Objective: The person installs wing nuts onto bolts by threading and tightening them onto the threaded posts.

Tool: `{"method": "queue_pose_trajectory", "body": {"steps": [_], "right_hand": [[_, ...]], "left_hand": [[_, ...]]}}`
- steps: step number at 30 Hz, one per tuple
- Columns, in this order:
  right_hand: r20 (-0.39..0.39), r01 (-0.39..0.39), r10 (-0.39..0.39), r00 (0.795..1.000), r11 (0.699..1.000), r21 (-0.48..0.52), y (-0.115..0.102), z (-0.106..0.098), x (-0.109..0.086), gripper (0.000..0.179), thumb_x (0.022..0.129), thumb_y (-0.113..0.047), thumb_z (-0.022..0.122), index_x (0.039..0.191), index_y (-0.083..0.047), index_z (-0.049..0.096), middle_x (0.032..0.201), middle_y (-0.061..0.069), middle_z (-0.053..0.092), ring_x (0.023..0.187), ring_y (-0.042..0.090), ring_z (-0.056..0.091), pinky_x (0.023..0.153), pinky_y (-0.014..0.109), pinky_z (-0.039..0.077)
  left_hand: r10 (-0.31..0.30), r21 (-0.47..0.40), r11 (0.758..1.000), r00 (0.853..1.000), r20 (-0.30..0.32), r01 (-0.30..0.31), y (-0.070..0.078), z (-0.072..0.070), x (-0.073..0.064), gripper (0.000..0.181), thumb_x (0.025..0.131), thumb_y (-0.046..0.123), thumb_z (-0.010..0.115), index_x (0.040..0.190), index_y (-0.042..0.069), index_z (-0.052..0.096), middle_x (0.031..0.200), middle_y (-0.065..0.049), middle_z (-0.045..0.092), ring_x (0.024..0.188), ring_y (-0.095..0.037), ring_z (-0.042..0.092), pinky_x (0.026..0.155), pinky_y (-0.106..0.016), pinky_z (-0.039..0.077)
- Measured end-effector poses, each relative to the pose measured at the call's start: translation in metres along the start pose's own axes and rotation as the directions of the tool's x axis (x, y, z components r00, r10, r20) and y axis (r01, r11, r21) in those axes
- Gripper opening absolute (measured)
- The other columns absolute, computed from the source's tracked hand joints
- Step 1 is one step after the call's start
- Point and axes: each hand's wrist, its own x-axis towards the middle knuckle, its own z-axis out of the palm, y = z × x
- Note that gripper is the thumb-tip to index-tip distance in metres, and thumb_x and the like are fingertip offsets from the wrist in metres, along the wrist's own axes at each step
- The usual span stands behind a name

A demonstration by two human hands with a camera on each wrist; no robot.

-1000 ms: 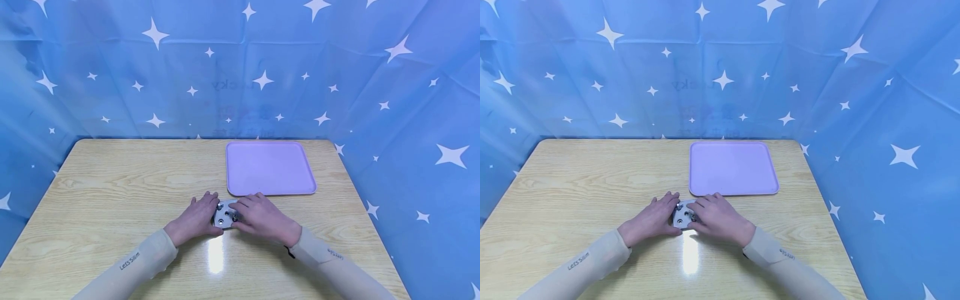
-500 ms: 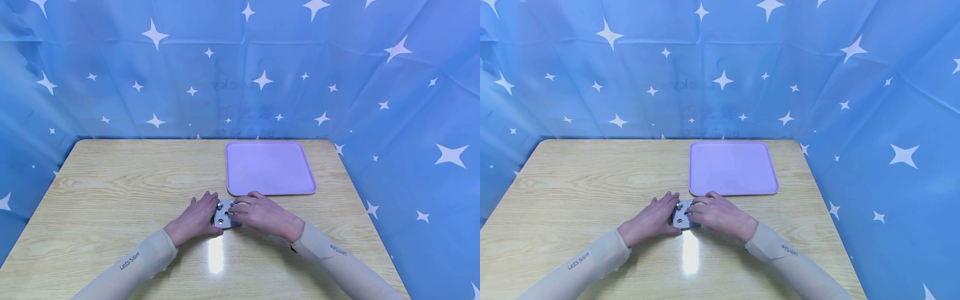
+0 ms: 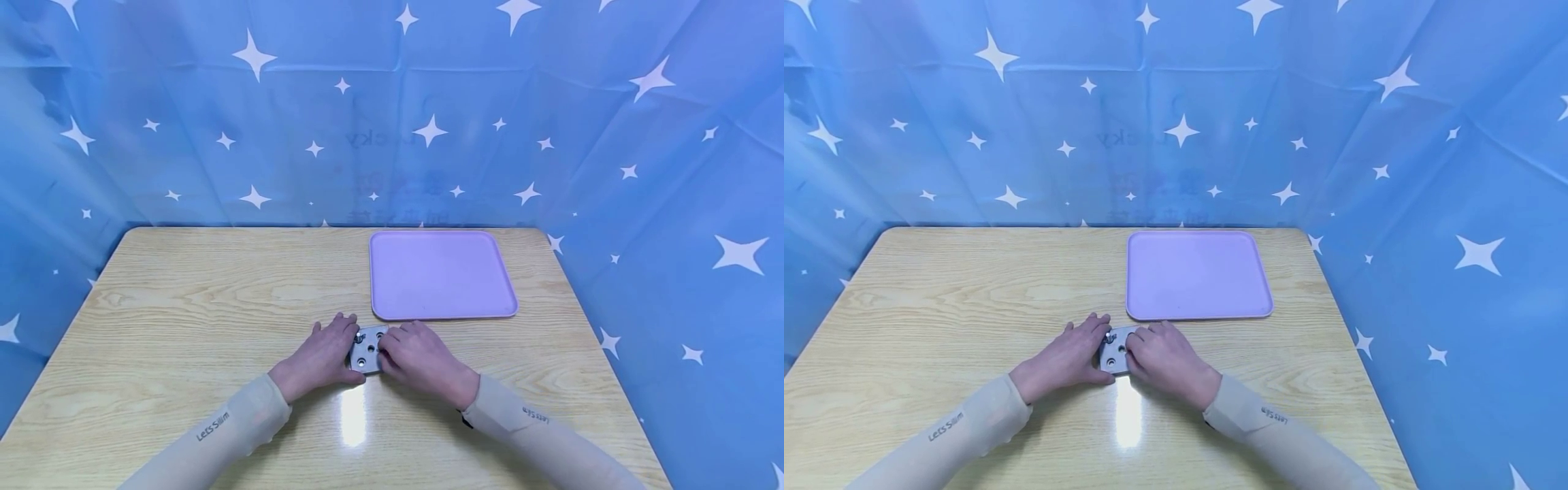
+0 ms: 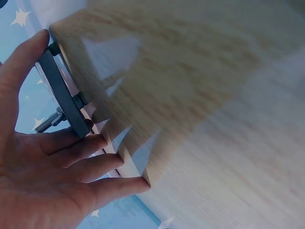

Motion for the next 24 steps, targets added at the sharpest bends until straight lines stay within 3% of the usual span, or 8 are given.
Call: {"method": "queue_pose_trajectory", "body": {"steps": [3, 7, 10, 13, 16, 18, 24], "right_hand": [[0.015, -0.042, 0.042, 0.999, 0.999, 0.006, -0.002, 0.000, -0.001, 0.014, 0.089, -0.025, 0.076, 0.089, -0.013, 0.069, 0.081, -0.002, 0.069, 0.070, 0.015, 0.063, 0.061, 0.029, 0.048], [0.107, -0.046, 0.043, 0.993, 0.999, 0.027, 0.004, -0.010, -0.001, 0.029, 0.094, -0.037, 0.073, 0.109, -0.012, 0.073, 0.102, 0.000, 0.074, 0.092, 0.018, 0.069, 0.074, 0.034, 0.053], [0.193, 0.025, -0.038, 0.980, 0.997, 0.068, 0.011, -0.021, -0.001, 0.037, 0.094, -0.031, 0.075, 0.128, -0.017, 0.069, 0.128, -0.002, 0.070, 0.117, 0.020, 0.065, 0.088, 0.039, 0.053], [0.268, 0.141, -0.161, 0.950, 0.986, 0.092, 0.017, -0.029, -0.002, 0.047, 0.093, -0.018, 0.078, 0.137, -0.025, 0.064, 0.144, -0.008, 0.061, 0.135, 0.020, 0.055, 0.097, 0.043, 0.050], [0.312, 0.219, -0.231, 0.921, 0.973, 0.075, 0.021, -0.032, -0.002, 0.052, 0.092, -0.011, 0.079, 0.139, -0.028, 0.063, 0.149, -0.013, 0.056, 0.142, 0.021, 0.049, 0.101, 0.043, 0.048], [0.327, 0.240, -0.242, 0.913, 0.970, 0.047, 0.021, -0.033, -0.002, 0.048, 0.094, -0.012, 0.076, 0.138, -0.028, 0.065, 0.149, -0.014, 0.056, 0.142, 0.020, 0.048, 0.103, 0.043, 0.047], [0.305, 0.268, -0.255, 0.918, 0.963, -0.001, 0.022, -0.031, -0.001, 0.036, 0.094, -0.016, 0.075, 0.127, -0.028, 0.072, 0.140, -0.015, 0.063, 0.139, 0.018, 0.051, 0.100, 0.041, 0.048]], "left_hand": [[0.002, 0.003, 1.000, 1.000, -0.001, -0.002, 0.000, 0.000, 0.000, 0.097, 0.074, 0.047, 0.091, 0.142, -0.010, 0.052, 0.153, -0.027, 0.047, 0.142, -0.050, 0.042, 0.105, -0.075, 0.039], [0.003, 0.002, 1.000, 1.000, 0.003, -0.003, 0.000, 0.001, 0.000, 0.097, 0.074, 0.047, 0.091, 0.142, -0.010, 0.052, 0.153, -0.027, 0.047, 0.142, -0.050, 0.042, 0.105, -0.075, 0.039], [0.003, -0.003, 1.000, 1.000, 0.007, -0.003, -0.001, 0.001, 0.000, 0.096, 0.074, 0.047, 0.091, 0.141, -0.010, 0.052, 0.153, -0.027, 0.047, 0.142, -0.050, 0.042, 0.104, -0.075, 0.039], [0.002, -0.004, 1.000, 1.000, 0.010, -0.002, -0.001, 0.000, 0.000, 0.095, 0.075, 0.047, 0.091, 0.141, -0.009, 0.053, 0.153, -0.027, 0.048, 0.142, -0.050, 0.042, 0.104, -0.075, 0.039], [0.000, -0.006, 1.000, 1.000, 0.013, 0.000, 0.000, 0.000, 0.000, 0.094, 0.075, 0.046, 0.091, 0.141, -0.009, 0.053, 0.153, -0.026, 0.047, 0.143, -0.049, 0.041, 0.104, -0.075, 0.039], [-0.003, -0.010, 1.000, 1.000, 0.016, 0.003, 0.000, 0.000, 0.000, 0.094, 0.075, 0.046, 0.091, 0.141, -0.009, 0.053, 0.153, -0.026, 0.047, 0.143, -0.049, 0.041, 0.104, -0.075, 0.039], [-0.010, -0.007, 1.000, 1.000, 0.022, 0.010, 0.001, -0.001, 0.000, 0.094, 0.075, 0.046, 0.091, 0.141, -0.009, 0.053, 0.153, -0.026, 0.047, 0.143, -0.049, 0.041, 0.105, -0.075, 0.038]]}}
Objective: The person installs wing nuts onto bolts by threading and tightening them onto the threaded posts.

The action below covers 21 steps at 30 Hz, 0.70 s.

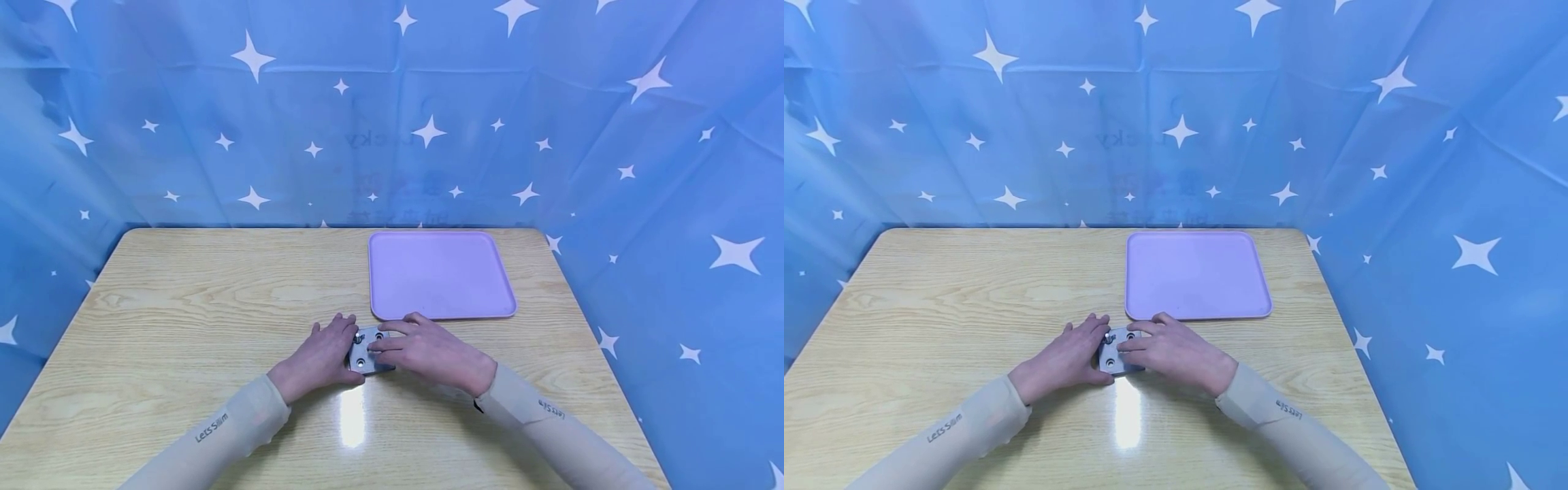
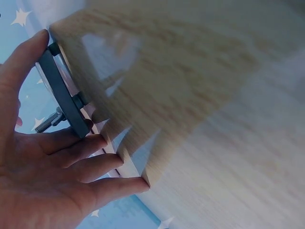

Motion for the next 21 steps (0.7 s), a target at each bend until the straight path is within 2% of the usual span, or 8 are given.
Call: {"method": "queue_pose_trajectory", "body": {"steps": [3, 7, 13, 17, 21], "right_hand": [[-0.059, -0.006, 0.006, 0.998, 1.000, -0.007, -0.001, 0.004, 0.001, 0.029, 0.091, -0.017, 0.078, 0.118, -0.026, 0.074, 0.128, -0.012, 0.070, 0.130, 0.018, 0.058, 0.097, 0.039, 0.050], [-0.147, -0.053, 0.048, 0.988, 0.998, -0.025, -0.004, 0.013, 0.005, 0.015, 0.089, -0.022, 0.080, 0.103, -0.023, 0.074, 0.105, -0.009, 0.073, 0.105, 0.016, 0.065, 0.084, 0.033, 0.050], [-0.239, -0.132, 0.127, 0.963, 0.991, -0.005, -0.014, 0.025, 0.011, 0.012, 0.091, -0.023, 0.079, 0.092, -0.017, 0.069, 0.084, -0.007, 0.069, 0.077, 0.013, 0.061, 0.067, 0.028, 0.046], [-0.236, -0.180, 0.188, 0.953, 0.982, 0.056, -0.017, 0.026, 0.012, 0.014, 0.093, -0.026, 0.077, 0.094, -0.014, 0.070, 0.083, -0.004, 0.070, 0.072, 0.013, 0.061, 0.062, 0.028, 0.046], [-0.141, -0.250, 0.264, 0.954, 0.962, 0.108, -0.014, 0.019, 0.009, 0.042, 0.096, -0.049, 0.070, 0.118, -0.013, 0.071, 0.105, 0.000, 0.075, 0.093, 0.019, 0.068, 0.076, 0.035, 0.052]], "left_hand": [[-0.004, 0.000, 1.000, 1.000, -0.001, 0.004, 0.000, 0.000, 0.000, 0.094, 0.075, 0.046, 0.091, 0.142, -0.009, 0.053, 0.153, -0.026, 0.047, 0.143, -0.049, 0.041, 0.106, -0.075, 0.038], [-0.010, -0.011, 1.000, 1.000, 0.000, 0.010, 0.000, 0.000, 0.000, 0.095, 0.075, 0.046, 0.091, 0.142, -0.009, 0.052, 0.154, -0.026, 0.047, 0.144, -0.048, 0.040, 0.107, -0.075, 0.037], [-0.004, -0.009, 1.000, 1.000, -0.008, 0.004, 0.000, 0.001, 0.001, 0.096, 0.074, 0.046, 0.091, 0.142, -0.009, 0.052, 0.154, -0.025, 0.047, 0.143, -0.048, 0.041, 0.106, -0.074, 0.037], [-0.002, -0.001, 1.000, 1.000, -0.011, 0.002, -0.001, 0.001, 0.000, 0.096, 0.074, 0.047, 0.091, 0.142, -0.009, 0.052, 0.153, -0.026, 0.047, 0.143, -0.048, 0.041, 0.106, -0.074, 0.038], [0.005, 0.004, 1.000, 1.000, -0.011, -0.005, -0.001, 0.001, 0.000, 0.096, 0.074, 0.047, 0.091, 0.142, -0.009, 0.052, 0.153, -0.026, 0.047, 0.143, -0.049, 0.041, 0.105, -0.075, 0.039]]}}
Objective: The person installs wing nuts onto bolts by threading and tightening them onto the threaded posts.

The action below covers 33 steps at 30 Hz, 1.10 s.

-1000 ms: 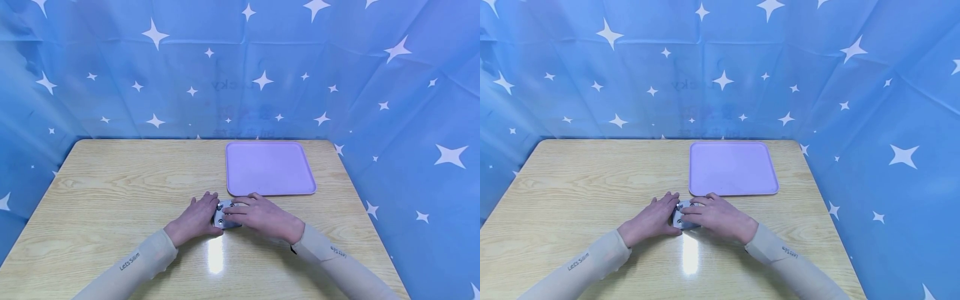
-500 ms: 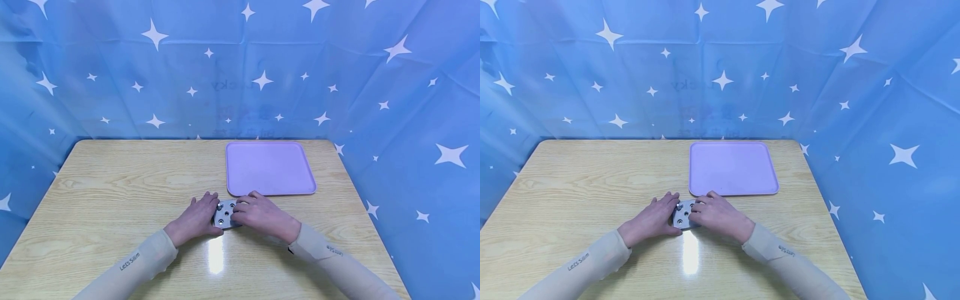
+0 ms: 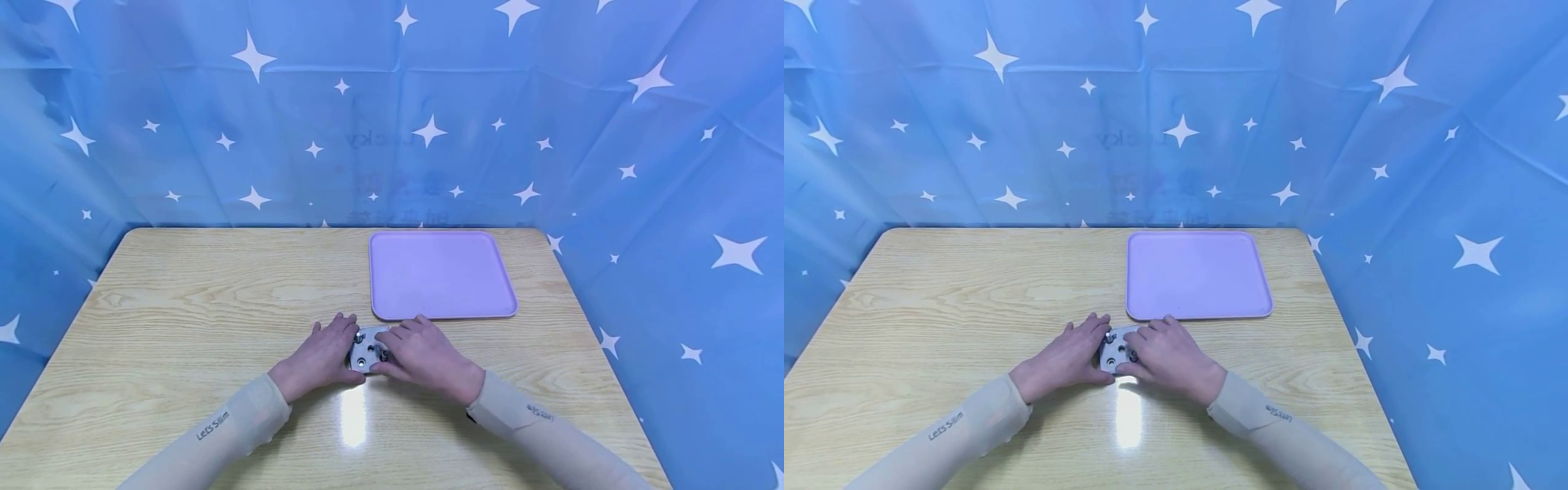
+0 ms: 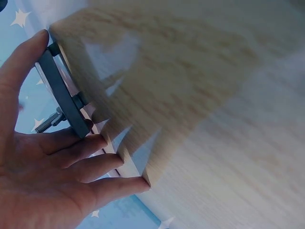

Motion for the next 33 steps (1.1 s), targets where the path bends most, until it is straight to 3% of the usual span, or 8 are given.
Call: {"method": "queue_pose_trajectory", "body": {"steps": [2, 6, 9, 14, 19, 23, 28, 33], "right_hand": [[0.059, 0.004, -0.005, 0.998, 1.000, 0.017, 0.005, -0.007, -0.001, 0.052, 0.096, -0.052, 0.069, 0.133, -0.016, 0.067, 0.123, -0.001, 0.072, 0.110, 0.021, 0.066, 0.085, 0.040, 0.052], [0.157, 0.125, -0.131, 0.979, 0.991, 0.049, 0.015, -0.019, -0.003, 0.051, 0.094, -0.026, 0.075, 0.144, -0.025, 0.061, 0.147, -0.009, 0.058, 0.135, 0.022, 0.053, 0.098, 0.044, 0.049], [0.180, 0.211, -0.214, 0.960, 0.977, 0.040, 0.017, -0.022, -0.005, 0.054, 0.093, -0.013, 0.077, 0.143, -0.027, 0.063, 0.151, -0.013, 0.055, 0.142, 0.022, 0.049, 0.101, 0.045, 0.049], [0.171, 0.263, -0.255, 0.952, 0.965, -0.025, 0.017, -0.021, -0.005, 0.052, 0.091, -0.012, 0.077, 0.140, -0.026, 0.066, 0.145, -0.015, 0.059, 0.140, 0.020, 0.050, 0.099, 0.042, 0.049], [0.110, 0.261, -0.253, 0.961, 0.963, -0.063, 0.016, -0.016, -0.003, 0.035, 0.092, -0.018, 0.078, 0.127, -0.023, 0.073, 0.133, -0.012, 0.067, 0.131, 0.019, 0.057, 0.098, 0.040, 0.049], [0.015, 0.231, -0.231, 0.973, 0.966, -0.115, 0.012, -0.007, 0.000, 0.014, 0.095, -0.029, 0.076, 0.106, -0.022, 0.076, 0.109, -0.009, 0.072, 0.111, 0.016, 0.065, 0.090, 0.035, 0.050], [-0.080, 0.154, -0.170, 0.982, 0.974, -0.168, 0.004, 0.004, 0.002, 0.015, 0.093, -0.033, 0.078, 0.092, -0.019, 0.072, 0.089, -0.007, 0.071, 0.083, 0.015, 0.065, 0.074, 0.031, 0.049], [-0.139, 0.050, -0.075, 0.987, 0.984, -0.171, -0.006, 0.010, 0.000, 0.015, 0.091, -0.030, 0.079, 0.088, -0.017, 0.073, 0.080, -0.004, 0.070, 0.068, 0.014, 0.062, 0.061, 0.030, 0.045]], "left_hand": [[0.004, -0.001, 1.000, 1.000, -0.001, -0.004, 0.000, 0.000, 0.000, 0.096, 0.074, 0.047, 0.091, 0.142, -0.009, 0.052, 0.153, -0.026, 0.047, 0.143, -0.049, 0.041, 0.105, -0.075, 0.039], [-0.001, -0.004, 1.000, 1.000, 0.009, 0.001, 0.000, -0.001, 0.001, 0.096, 0.075, 0.047, 0.091, 0.142, -0.009, 0.052, 0.154, -0.026, 0.047, 0.144, -0.049, 0.040, 0.105, -0.075, 0.039], [-0.006, -0.001, 1.000, 1.000, 0.014, 0.006, 0.000, -0.001, 0.001, 0.096, 0.075, 0.047, 0.091, 0.142, -0.009, 0.052, 0.154, -0.026, 0.047, 0.144, -0.049, 0.040, 0.105, -0.075, 0.039], [-0.007, -0.002, 1.000, 1.000, 0.015, 0.007, 0.000, 0.000, 0.001, 0.096, 0.075, 0.047, 0.091, 0.142, -0.009, 0.052, 0.154, -0.026, 0.047, 0.143, -0.049, 0.041, 0.105, -0.075, 0.038], [-0.015, -0.014, 1.000, 1.000, 0.018, 0.015, 0.000, 0.000, 0.001, 0.095, 0.074, 0.046, 0.091, 0.141, -0.009, 0.053, 0.154, -0.026, 0.047, 0.143, -0.049, 0.041, 0.106, -0.075, 0.038], [-0.021, -0.018, 1.000, 1.000, 0.016, 0.022, 0.001, 0.000, 0.001, 0.094, 0.074, 0.046, 0.091, 0.141, -0.008, 0.053, 0.154, -0.025, 0.047, 0.143, -0.048, 0.040, 0.107, -0.075, 0.037], [-0.022, -0.020, 1.000, 1.000, 0.008, 0.022, 0.001, 0.000, 0.002, 0.095, 0.074, 0.046, 0.092, 0.142, -0.008, 0.053, 0.153, -0.025, 0.047, 0.143, -0.048, 0.041, 0.107, -0.074, 0.037], [-0.020, -0.019, 1.000, 1.000, 0.004, 0.020, 0.001, 0.000, 0.001, 0.095, 0.074, 0.046, 0.092, 0.142, -0.008, 0.053, 0.154, -0.026, 0.047, 0.144, -0.049, 0.040, 0.107, -0.074, 0.036]]}}
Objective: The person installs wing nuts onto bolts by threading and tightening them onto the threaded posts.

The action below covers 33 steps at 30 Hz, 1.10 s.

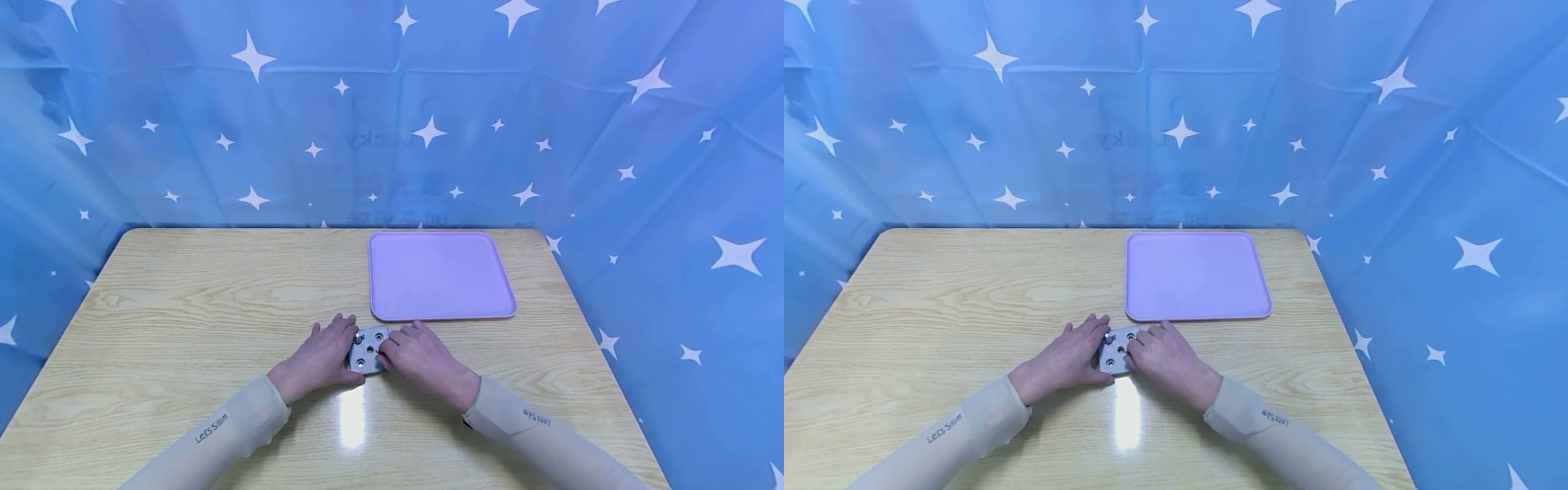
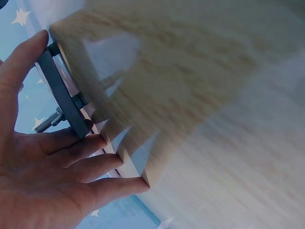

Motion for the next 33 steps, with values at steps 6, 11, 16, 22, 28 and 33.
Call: {"method": "queue_pose_trajectory", "body": {"steps": [6, 11, 16, 22, 28, 33], "right_hand": [[0.089, -0.063, 0.055, 0.994, 0.994, 0.085, 0.002, -0.011, 0.001, 0.027, 0.094, -0.039, 0.075, 0.104, -0.014, 0.075, 0.093, -0.001, 0.074, 0.081, 0.017, 0.068, 0.069, 0.031, 0.049], [0.245, 0.030, -0.086, 0.966, 0.975, 0.221, 0.017, -0.027, 0.004, 0.035, 0.094, -0.027, 0.077, 0.128, -0.021, 0.071, 0.129, -0.007, 0.069, 0.124, 0.019, 0.061, 0.095, 0.041, 0.051], [0.352, 0.131, -0.215, 0.911, 0.960, 0.246, 0.023, -0.032, 0.003, 0.037, 0.097, -0.018, 0.074, 0.132, -0.029, 0.070, 0.145, -0.015, 0.059, 0.141, 0.021, 0.049, 0.101, 0.043, 0.049], [0.344, 0.168, -0.227, 0.911, 0.967, 0.192, 0.025, -0.029, 0.003, 0.039, 0.093, -0.016, 0.078, 0.130, -0.027, 0.072, 0.142, -0.015, 0.062, 0.138, 0.020, 0.052, 0.098, 0.040, 0.050], [0.284, 0.181, -0.225, 0.932, 0.968, 0.175, 0.025, -0.025, 0.003, 0.034, 0.093, -0.013, 0.075, 0.125, -0.025, 0.073, 0.134, -0.011, 0.067, 0.130, 0.017, 0.058, 0.097, 0.038, 0.051], [0.185, 0.180, -0.213, 0.959, 0.967, 0.180, 0.024, -0.016, 0.001, 0.026, 0.090, -0.013, 0.078, 0.113, -0.024, 0.076, 0.116, -0.010, 0.072, 0.113, 0.013, 0.064, 0.089, 0.032, 0.051]], "left_hand": [[0.011, 0.000, 1.000, 1.000, -0.011, -0.011, 0.000, 0.000, -0.001, 0.095, 0.073, 0.045, 0.092, 0.141, -0.009, 0.053, 0.153, -0.026, 0.047, 0.143, -0.049, 0.041, 0.107, -0.075, 0.037], [0.009, -0.001, 1.000, 1.000, -0.005, -0.009, 0.000, 0.000, -0.001, 0.094, 0.074, 0.045, 0.092, 0.141, -0.008, 0.054, 0.153, -0.026, 0.048, 0.143, -0.049, 0.041, 0.106, -0.075, 0.037], [0.004, 0.008, 1.000, 1.000, 0.004, -0.004, 0.000, -0.001, -0.001, 0.093, 0.074, 0.046, 0.091, 0.141, -0.007, 0.054, 0.153, -0.025, 0.048, 0.143, -0.048, 0.041, 0.106, -0.075, 0.038], [0.006, 0.011, 1.000, 1.000, 0.010, -0.006, 0.000, -0.001, 0.000, 0.094, 0.075, 0.047, 0.091, 0.141, -0.007, 0.053, 0.153, -0.025, 0.048, 0.143, -0.048, 0.041, 0.106, -0.074, 0.038], [0.009, 0.012, 1.000, 1.000, 0.002, -0.009, -0.001, -0.001, 0.000, 0.094, 0.075, 0.047, 0.091, 0.141, -0.008, 0.053, 0.152, -0.025, 0.048, 0.143, -0.048, 0.041, 0.106, -0.074, 0.038], [0.007, -0.004, 1.000, 1.000, -0.002, -0.007, -0.001, -0.001, 0.000, 0.094, 0.074, 0.046, 0.091, 0.142, -0.008, 0.053, 0.153, -0.025, 0.048, 0.144, -0.048, 0.041, 0.107, -0.075, 0.037]]}}
